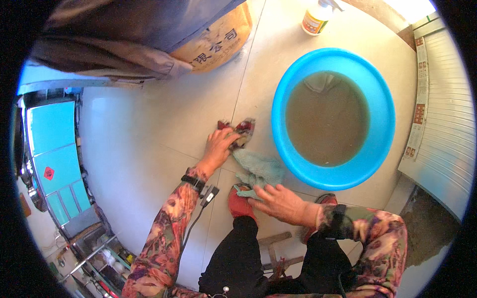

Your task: The person sits on a low stool and wipes the tiled kitchen floor with a cloth, repeatedly dipping it into a blue basin of water. They move the basin and a spray bottle aside, then continue wiping different areas of the floor before wringing the cloth in the basin.

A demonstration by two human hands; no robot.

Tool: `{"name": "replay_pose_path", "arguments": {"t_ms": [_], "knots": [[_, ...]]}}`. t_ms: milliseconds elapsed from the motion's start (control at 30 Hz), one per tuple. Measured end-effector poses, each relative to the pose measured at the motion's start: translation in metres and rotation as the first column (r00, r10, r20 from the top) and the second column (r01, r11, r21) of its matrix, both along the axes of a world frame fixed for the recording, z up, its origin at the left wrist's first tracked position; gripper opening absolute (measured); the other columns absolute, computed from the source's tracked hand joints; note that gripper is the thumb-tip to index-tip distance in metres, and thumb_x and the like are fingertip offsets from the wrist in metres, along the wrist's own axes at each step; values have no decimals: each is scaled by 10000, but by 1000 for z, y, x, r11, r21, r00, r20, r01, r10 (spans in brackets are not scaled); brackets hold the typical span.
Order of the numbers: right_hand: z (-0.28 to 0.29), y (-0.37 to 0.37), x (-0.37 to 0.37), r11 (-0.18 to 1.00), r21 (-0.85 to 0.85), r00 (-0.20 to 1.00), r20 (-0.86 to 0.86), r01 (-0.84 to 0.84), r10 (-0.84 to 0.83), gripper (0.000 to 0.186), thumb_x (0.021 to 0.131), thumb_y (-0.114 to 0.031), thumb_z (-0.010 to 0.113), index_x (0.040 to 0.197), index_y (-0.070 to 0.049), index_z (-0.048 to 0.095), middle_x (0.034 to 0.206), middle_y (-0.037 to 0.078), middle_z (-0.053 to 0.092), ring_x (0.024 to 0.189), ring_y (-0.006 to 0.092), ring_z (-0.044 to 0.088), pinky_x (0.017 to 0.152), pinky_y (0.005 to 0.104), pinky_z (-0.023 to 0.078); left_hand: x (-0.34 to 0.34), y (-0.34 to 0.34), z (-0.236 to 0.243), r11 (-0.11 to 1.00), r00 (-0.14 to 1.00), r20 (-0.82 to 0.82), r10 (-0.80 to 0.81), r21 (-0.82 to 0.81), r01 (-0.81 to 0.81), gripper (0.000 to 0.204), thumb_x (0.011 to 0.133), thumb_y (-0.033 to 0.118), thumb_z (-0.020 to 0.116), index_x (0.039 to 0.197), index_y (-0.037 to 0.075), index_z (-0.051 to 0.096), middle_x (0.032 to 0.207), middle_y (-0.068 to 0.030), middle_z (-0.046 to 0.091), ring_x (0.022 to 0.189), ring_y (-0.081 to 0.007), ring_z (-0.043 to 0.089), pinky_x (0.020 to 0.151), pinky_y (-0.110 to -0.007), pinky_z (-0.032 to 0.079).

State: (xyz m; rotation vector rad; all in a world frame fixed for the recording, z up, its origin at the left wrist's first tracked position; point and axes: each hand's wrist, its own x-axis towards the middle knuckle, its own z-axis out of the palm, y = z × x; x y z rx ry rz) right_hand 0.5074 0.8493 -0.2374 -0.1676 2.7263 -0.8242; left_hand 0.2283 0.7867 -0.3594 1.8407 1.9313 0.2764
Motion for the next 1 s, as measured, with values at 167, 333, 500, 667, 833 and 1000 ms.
{"name": "replay_pose_path", "arguments": {"t_ms": [167, 333, 500, 667, 833, 1000], "knots": [[-83, -50, 8, 948, 278, 985, -109, 156, -131, 524, 854, -227, 576, 1370, -252, 484, 1479, 131, 334, 1299, 378, 381, 881, 570, 451, -43, -107, 30, 979, 993, -97, 69, -186, -86, 519, 648, -81, 571, 1103, 153, 653, 1206, -48, 565, 1082, -285, 530, 913, -434, 402], [-133, -46, 6, 919, 328, 966, -208, 219, -157, 365, 849, -232, 573, 1213, -236, 550, 1460, 127, 341, 1290, 398, 378, 876, 606, 458, -64, -156, 94, 838, 839, 82, 538, 56, -543, 493, 659, -92, 528, 1095, 86, 675, 1204, -121, 565, 1122, -314, 551, 978, -418, 434], [-135, -41, 5, 934, 293, 972, -167, 207, -163, 290, 839, -207, 579, 1129, -223, 570, 1352, 126, 423, 1233, 398, 423, 766, 540, 515, -60, -110, 120, 747, 762, 231, 604, 170, -643, 511, 689, -91, 511, 1148, 78, 660, 1214, -136, 552, 1149, -329, 544, 999, -390, 435], [-119, -40, 7, 909, 306, 956, -156, 284, -247, 253, 837, -207, 576, 1090, -213, 581, 1326, 115, 443, 1200, 401, 443, 746, 529, 518, -53, -3, 79, 848, 887, 258, 382, 283, -448, 528, 664, -74, 539, 1148, 94, 665, 1216, -124, 557, 1144, -318, 536, 1016, -395, 414], [-105, -39, 9, 905, 308, 955, -138, 292, -261, 344, 843, -196, 543, 1185, -218, 583, 1330, 96, 463, 1158, 378, 477, 929, 516, 462, -29, 99, 52, 865, 952, 188, 244, 403, -301, 522, 669, -42, 582, 1154, 134, 662, 1228, -85, 563, 1104, -307, 516, 954, -444, 394], [-94, -34, 0, 909, 350, 972, -130, 228, -193, 406, 832, -202, 556, 1237, -238, 546, 1305, 90, 474, 1115, 349, 483, 886, 500, 478, -12, 177, 35, 855, 956, 196, 219, 434, -284, 538, 695, -23, 582, 1209, 130, 627, 1263, -98, 542, 1142, -326, 495, 992, -443, 378]]}}
